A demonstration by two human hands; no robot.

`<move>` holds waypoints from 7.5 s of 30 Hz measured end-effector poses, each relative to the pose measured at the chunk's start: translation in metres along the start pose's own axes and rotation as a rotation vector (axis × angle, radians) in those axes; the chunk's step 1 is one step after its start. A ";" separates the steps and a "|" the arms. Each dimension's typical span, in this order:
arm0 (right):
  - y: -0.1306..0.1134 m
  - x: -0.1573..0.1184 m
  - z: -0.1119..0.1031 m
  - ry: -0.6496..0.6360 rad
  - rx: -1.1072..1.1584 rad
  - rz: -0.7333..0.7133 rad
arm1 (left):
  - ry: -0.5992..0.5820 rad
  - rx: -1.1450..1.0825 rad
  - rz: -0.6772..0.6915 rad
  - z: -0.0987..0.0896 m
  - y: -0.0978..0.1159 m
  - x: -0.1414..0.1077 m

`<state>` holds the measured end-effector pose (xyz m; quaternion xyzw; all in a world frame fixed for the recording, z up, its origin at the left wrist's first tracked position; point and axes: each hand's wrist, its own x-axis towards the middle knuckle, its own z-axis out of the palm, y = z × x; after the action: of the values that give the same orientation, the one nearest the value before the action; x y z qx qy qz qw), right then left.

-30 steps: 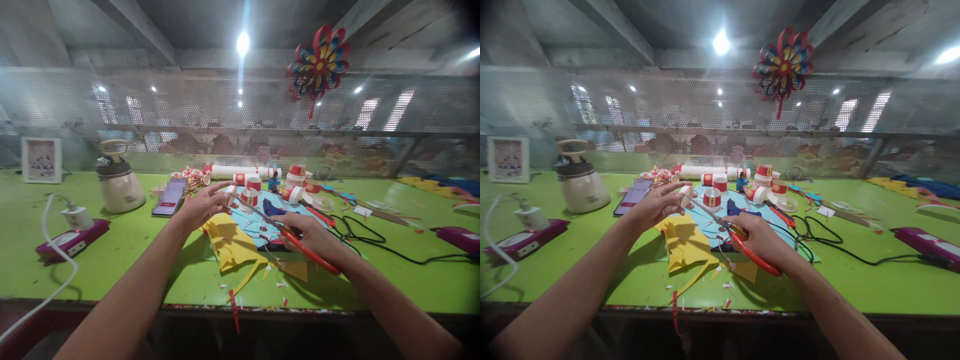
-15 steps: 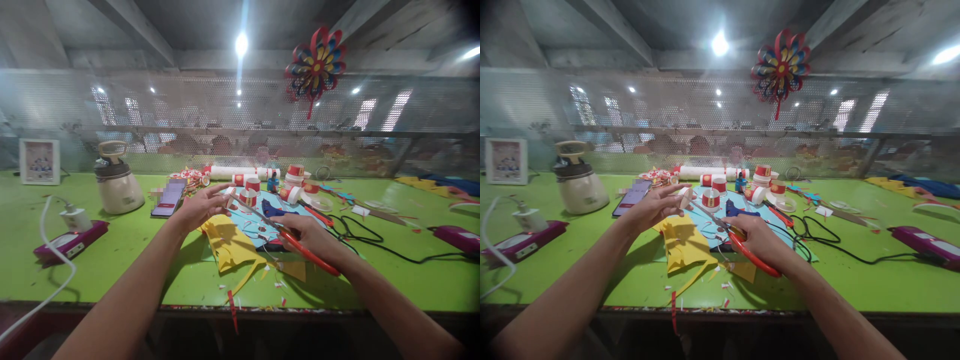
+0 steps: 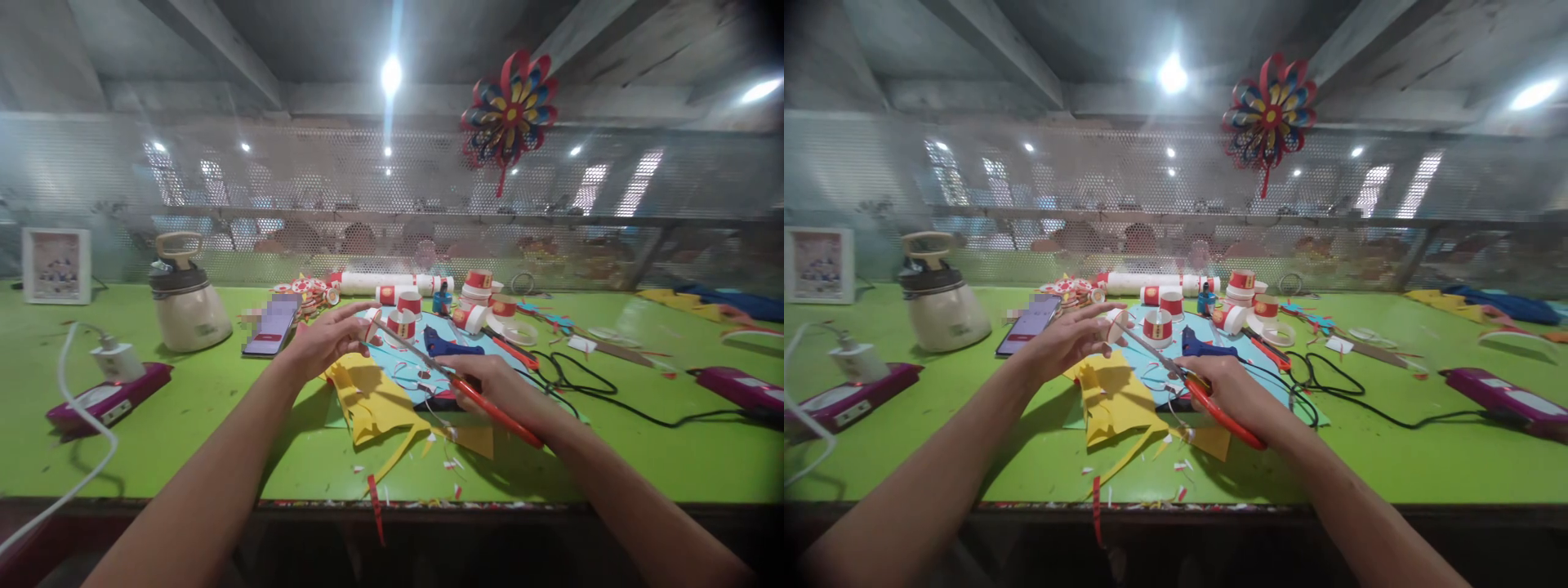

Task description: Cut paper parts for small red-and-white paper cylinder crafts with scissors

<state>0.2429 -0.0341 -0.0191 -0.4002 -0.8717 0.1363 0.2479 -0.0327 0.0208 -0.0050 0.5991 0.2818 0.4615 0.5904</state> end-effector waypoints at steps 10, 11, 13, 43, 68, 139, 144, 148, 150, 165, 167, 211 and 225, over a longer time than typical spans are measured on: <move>-0.001 -0.002 -0.003 -0.058 0.126 0.084 | 0.029 0.012 0.076 -0.002 0.001 0.000; -0.002 -0.002 -0.004 -0.061 0.138 0.083 | 0.028 0.008 0.079 -0.004 0.001 0.000; -0.005 -0.002 -0.006 -0.061 0.160 0.080 | 0.019 -0.002 0.090 -0.006 0.000 0.001; -0.004 -0.005 -0.010 -0.127 0.285 0.041 | -0.131 0.039 0.154 -0.004 0.001 -0.002; -0.008 -0.004 -0.011 -0.156 0.320 0.046 | -0.196 0.030 0.144 -0.003 0.001 -0.002; -0.004 0.001 0.006 0.094 -0.051 -0.078 | 0.166 0.041 0.333 0.014 -0.009 0.005; -0.004 0.001 0.006 0.103 -0.063 -0.070 | 0.170 0.043 0.319 0.013 -0.011 0.005; -0.005 0.001 0.008 0.112 -0.074 -0.071 | 0.174 0.027 0.331 0.014 -0.012 0.006; -0.006 0.001 0.008 0.123 -0.086 -0.070 | 0.180 0.009 0.330 0.015 -0.012 0.006; -0.005 0.000 0.017 0.165 -0.155 -0.062 | 0.210 -0.025 0.325 0.015 -0.015 0.009; -0.006 0.000 0.018 0.164 -0.165 -0.060 | 0.222 -0.017 0.322 0.016 -0.015 0.009; -0.009 0.001 0.016 0.176 -0.247 0.006 | 0.303 0.164 0.347 0.017 -0.015 0.010; -0.007 0.002 0.017 0.185 -0.201 0.003 | 0.261 0.178 0.372 0.020 -0.015 0.009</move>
<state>0.2284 -0.0373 -0.0296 -0.4352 -0.8538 0.0114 0.2855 -0.0085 0.0219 -0.0149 0.6256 0.2802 0.6092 0.3987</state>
